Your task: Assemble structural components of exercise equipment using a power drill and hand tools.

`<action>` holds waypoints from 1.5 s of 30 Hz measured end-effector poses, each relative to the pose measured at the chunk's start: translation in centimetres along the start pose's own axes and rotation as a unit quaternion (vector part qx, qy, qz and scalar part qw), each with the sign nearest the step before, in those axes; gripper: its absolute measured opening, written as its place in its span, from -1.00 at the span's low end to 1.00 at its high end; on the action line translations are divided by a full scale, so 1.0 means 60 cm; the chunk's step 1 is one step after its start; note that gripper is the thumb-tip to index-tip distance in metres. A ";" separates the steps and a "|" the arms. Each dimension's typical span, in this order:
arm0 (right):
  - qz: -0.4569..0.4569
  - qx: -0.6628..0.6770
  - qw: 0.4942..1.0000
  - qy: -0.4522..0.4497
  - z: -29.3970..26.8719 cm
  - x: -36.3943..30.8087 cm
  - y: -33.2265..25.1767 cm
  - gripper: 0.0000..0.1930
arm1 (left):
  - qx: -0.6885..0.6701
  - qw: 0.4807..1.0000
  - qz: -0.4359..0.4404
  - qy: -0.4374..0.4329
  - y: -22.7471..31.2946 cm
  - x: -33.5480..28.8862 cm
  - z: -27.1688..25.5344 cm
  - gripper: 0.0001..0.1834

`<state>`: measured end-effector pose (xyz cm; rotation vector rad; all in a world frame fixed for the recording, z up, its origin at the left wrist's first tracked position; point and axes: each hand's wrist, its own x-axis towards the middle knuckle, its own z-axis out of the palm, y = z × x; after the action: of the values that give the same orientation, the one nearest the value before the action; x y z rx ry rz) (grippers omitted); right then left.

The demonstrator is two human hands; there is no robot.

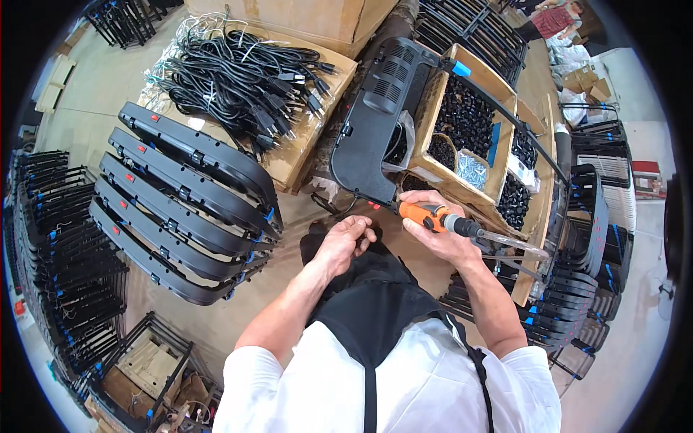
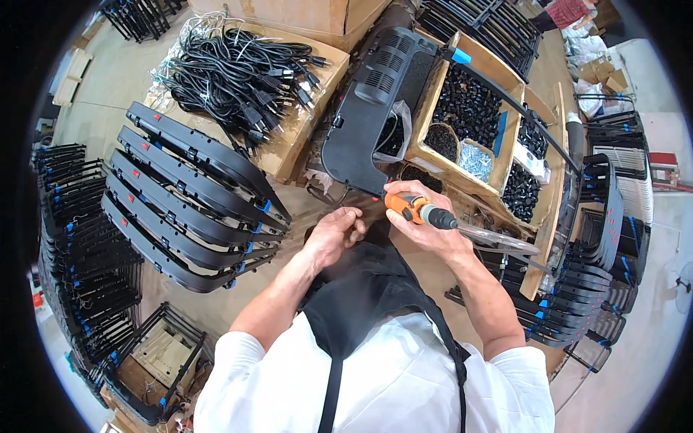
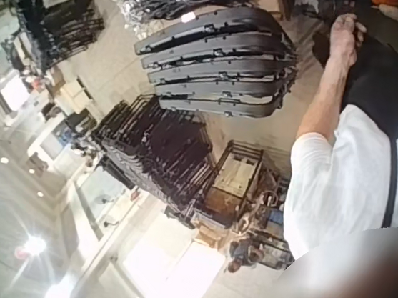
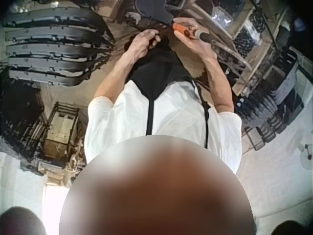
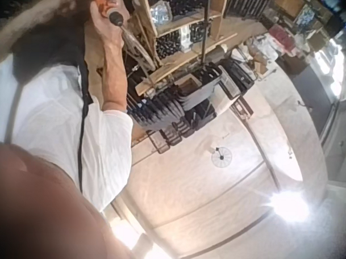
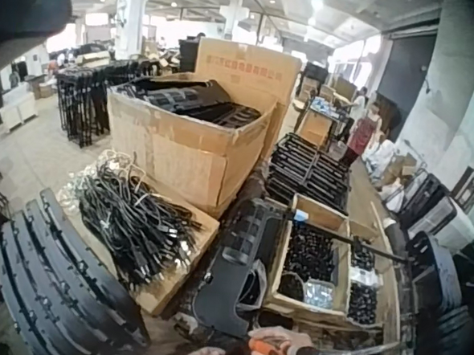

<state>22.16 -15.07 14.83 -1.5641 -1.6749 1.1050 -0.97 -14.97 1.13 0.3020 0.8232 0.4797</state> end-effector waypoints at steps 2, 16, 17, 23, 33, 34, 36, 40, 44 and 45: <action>-0.003 0.000 1.000 0.000 0.004 0.001 0.008 -0.59 | -0.036 0.999 0.000 0.027 -0.003 0.003 0.004 -0.82; -0.012 0.096 0.994 0.049 0.025 -0.027 -0.038 -0.49 | -0.264 0.964 -0.015 -0.001 0.022 0.037 0.044 -0.74; -0.014 0.098 0.994 0.044 0.028 -0.026 -0.034 -0.48 | -0.283 0.959 -0.015 0.000 0.025 0.038 0.048 -0.73; -0.032 0.099 0.992 0.073 0.049 -0.021 -0.030 -0.48 | -0.342 0.939 -0.019 0.012 0.031 0.039 0.052 -0.74; -0.033 0.093 0.993 0.060 0.049 -0.003 -0.041 -0.49 | -0.393 0.919 -0.007 0.043 0.038 0.041 0.056 -0.75; -0.032 0.093 0.993 0.060 0.050 -0.003 -0.040 -0.49 | -0.391 0.920 -0.008 0.032 0.037 0.042 0.055 -0.75; -0.026 0.104 0.992 0.060 0.051 -0.004 -0.037 -0.49 | -0.392 0.919 -0.010 0.030 0.037 0.043 0.053 -0.74; -0.039 0.079 0.994 0.063 0.055 -0.002 -0.042 -0.49 | -0.390 0.920 -0.019 0.026 0.040 0.041 0.058 -0.72; -0.042 0.071 0.994 0.076 0.061 0.002 -0.042 -0.49 | -0.366 0.930 -0.016 0.041 0.045 0.037 0.064 -0.69; -0.030 0.080 0.993 0.082 0.064 0.005 -0.044 -0.49 | -0.317 0.947 0.001 0.053 0.041 0.035 0.063 -0.67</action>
<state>17.53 -15.33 15.24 -1.4532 -1.4774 1.0238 2.38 -12.05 3.35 -0.3210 0.7306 0.7384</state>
